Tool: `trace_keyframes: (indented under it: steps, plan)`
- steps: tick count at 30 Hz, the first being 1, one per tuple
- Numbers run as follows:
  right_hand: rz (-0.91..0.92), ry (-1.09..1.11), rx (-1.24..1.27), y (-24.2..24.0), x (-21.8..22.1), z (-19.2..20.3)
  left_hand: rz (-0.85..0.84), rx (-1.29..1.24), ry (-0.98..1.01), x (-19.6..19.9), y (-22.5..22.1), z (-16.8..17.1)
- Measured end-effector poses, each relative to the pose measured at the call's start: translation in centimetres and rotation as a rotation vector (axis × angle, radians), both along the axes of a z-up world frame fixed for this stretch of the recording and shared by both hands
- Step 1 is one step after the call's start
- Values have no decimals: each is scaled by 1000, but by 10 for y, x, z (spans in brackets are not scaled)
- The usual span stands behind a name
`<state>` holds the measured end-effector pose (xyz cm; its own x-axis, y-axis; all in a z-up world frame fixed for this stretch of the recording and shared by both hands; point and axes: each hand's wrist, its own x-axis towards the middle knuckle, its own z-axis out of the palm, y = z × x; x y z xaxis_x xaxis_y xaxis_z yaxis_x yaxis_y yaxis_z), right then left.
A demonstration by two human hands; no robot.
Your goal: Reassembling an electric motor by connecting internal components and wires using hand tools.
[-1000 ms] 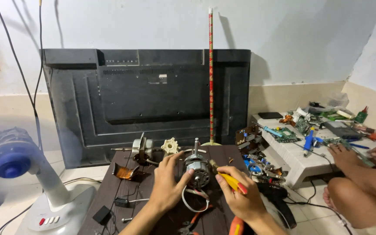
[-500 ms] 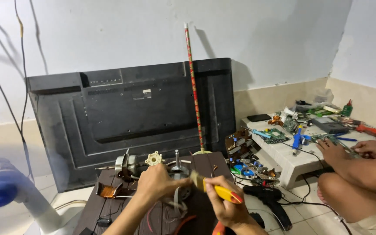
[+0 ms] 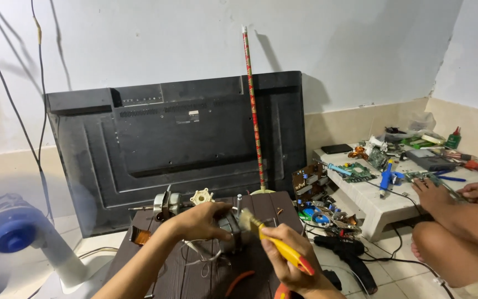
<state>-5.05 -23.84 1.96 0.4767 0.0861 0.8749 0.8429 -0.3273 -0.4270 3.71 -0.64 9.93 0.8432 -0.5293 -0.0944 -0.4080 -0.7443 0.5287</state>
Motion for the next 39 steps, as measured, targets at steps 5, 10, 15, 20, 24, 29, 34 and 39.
trace_keyframes:
  steps: [5, 10, 15, 20, 24, 29, 34, 39]
  plan:
    - [-45, 16, -91, -2, -11, 6, 4, 177, -10, -17, -15, 19]
    - [-20, 24, -131, 0, -8, 9, 8, 181, -339, -17, -26, -40]
    - [-69, -25, -7, 1, -6, 11, 154, -165, -601, -13, -30, -82]
    - [17, -73, -161, 4, -5, 14, 73, -366, -647, -25, -24, -83]
    - [-158, 13, 6, 0, -9, 7, 88, -367, -610, -33, -23, -81]
    - [-96, 166, 16, 1, 5, 6, 81, -419, -623, -35, -17, -88]
    - [-47, 138, -18, 17, -5, 36, 30, -479, -635, -40, -13, -86]
    - [-139, 64, -139, 7, 12, 58, 16, -479, -623, -43, -12, -82]
